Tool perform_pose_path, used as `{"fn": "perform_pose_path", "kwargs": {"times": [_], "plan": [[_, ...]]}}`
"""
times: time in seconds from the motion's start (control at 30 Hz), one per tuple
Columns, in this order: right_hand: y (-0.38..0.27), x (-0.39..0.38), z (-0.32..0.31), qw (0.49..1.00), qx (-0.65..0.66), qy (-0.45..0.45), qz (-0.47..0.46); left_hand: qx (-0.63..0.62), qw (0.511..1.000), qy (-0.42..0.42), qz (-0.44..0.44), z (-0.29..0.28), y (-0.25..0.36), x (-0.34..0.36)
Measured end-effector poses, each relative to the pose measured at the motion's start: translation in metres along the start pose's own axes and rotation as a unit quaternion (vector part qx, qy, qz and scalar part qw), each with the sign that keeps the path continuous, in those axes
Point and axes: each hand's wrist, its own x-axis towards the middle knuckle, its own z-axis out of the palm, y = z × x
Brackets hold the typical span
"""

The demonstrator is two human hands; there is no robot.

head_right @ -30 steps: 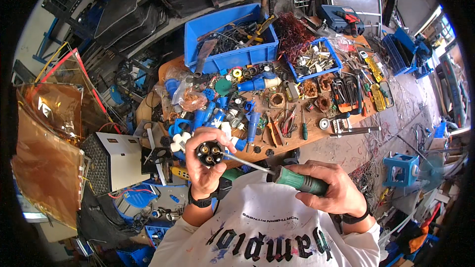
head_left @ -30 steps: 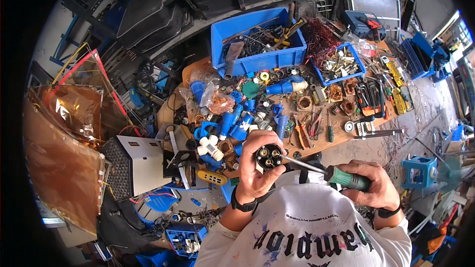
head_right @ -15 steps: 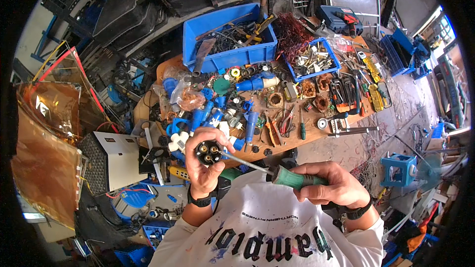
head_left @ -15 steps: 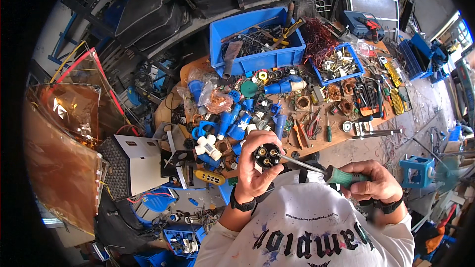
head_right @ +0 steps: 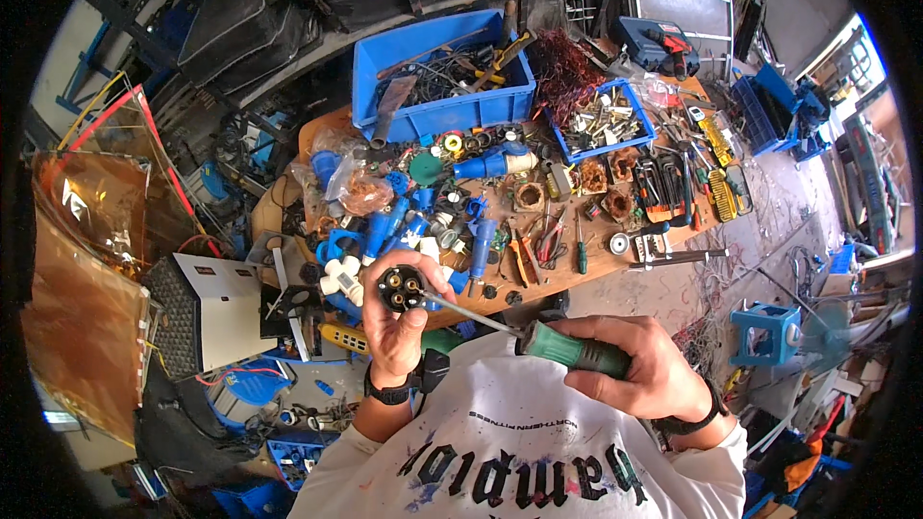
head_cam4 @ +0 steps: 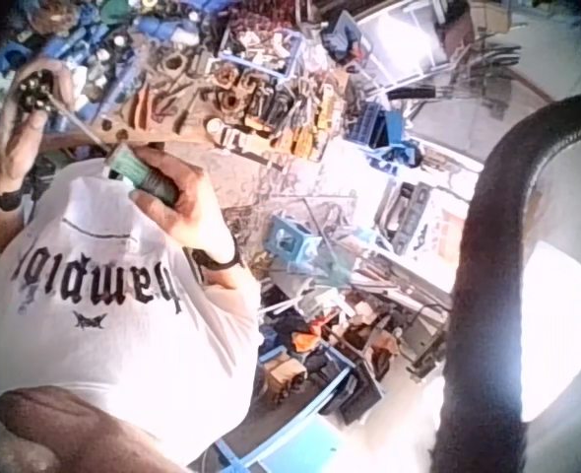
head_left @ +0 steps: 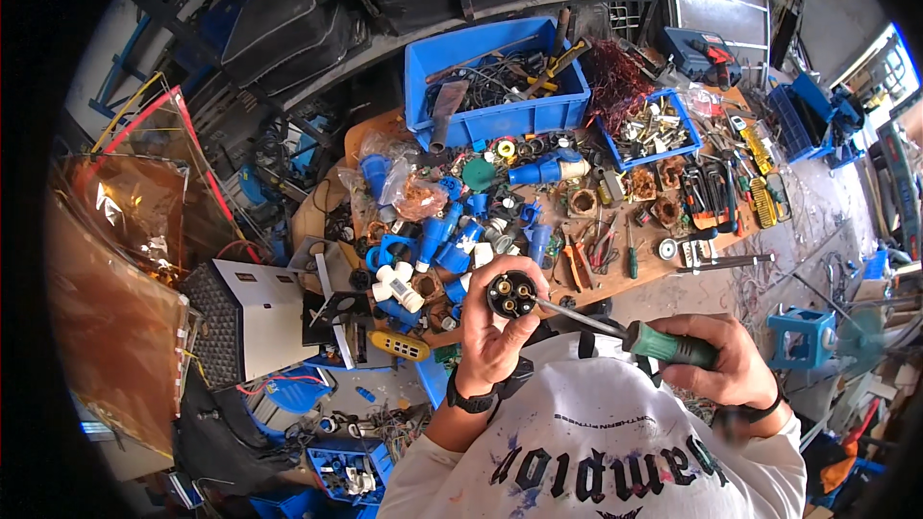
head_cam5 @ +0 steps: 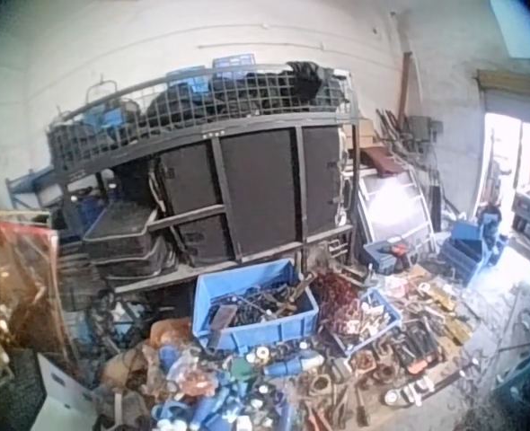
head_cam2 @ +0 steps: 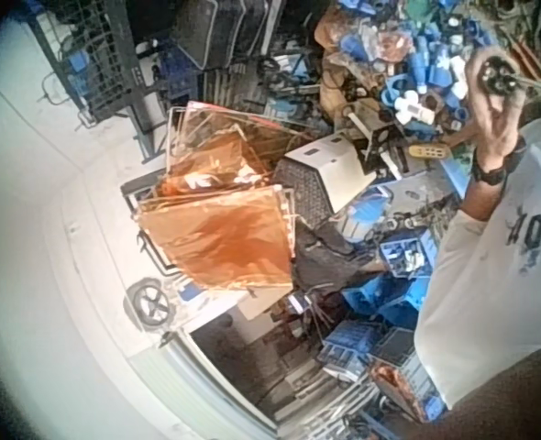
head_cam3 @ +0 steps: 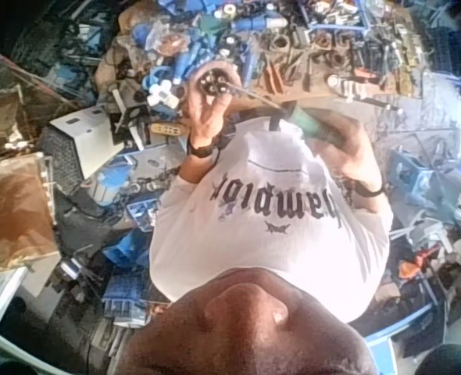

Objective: The person uses a screwdriver to unscrew and open a black electrical plug, then places it into a blue plastic pipe fitting. They subsequently pick up a black electrical box and use the screwdriver to manipulate its internal components.

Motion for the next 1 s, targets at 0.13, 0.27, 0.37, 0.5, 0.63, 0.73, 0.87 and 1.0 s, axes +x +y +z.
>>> {"fn": "perform_pose_path", "kwargs": {"times": [0.13, 0.27, 0.37, 0.5, 0.63, 0.73, 0.87, 1.0], "plan": [[-0.002, -0.004, 0.001, 0.964, 0.223, -0.032, 0.142, -0.052, 0.999, -0.005, -0.017, 0.002, -0.001, -0.002], [-0.007, -0.003, -0.003, 0.92, 0.321, -0.062, 0.217, -0.072, 0.996, 0.007, -0.056, 0.006, 0.0, -0.003], [-0.008, -0.002, 0.001, 0.934, 0.282, -0.055, 0.211, -0.065, 0.994, 0.023, -0.089, 0.008, 0.001, -0.005], [-0.012, -0.003, 0.002, 0.943, 0.248, -0.046, 0.219, -0.018, 0.998, 0.027, -0.06, 0.007, -0.001, -0.003], [-0.013, -0.004, 0.001, 0.937, 0.252, -0.048, 0.238, 0.05, 0.998, 0.025, -0.031, 0.004, -0.002, -0.005], [-0.013, -0.004, 0.003, 0.953, 0.211, -0.041, 0.214, 0.065, 0.997, 0.034, -0.005, 0.004, -0.001, -0.005], [-0.01, 0.003, 0.009, 0.999, -0.039, -0.007, 0.026, 0.078, 0.996, 0.033, 0.001, 0.0, -0.003, -0.006], [-0.018, 0.006, 0.016, 0.98, -0.193, 0.04, -0.023, 0.105, 0.994, 0.034, 0.022, -0.005, -0.005, -0.003]]}}
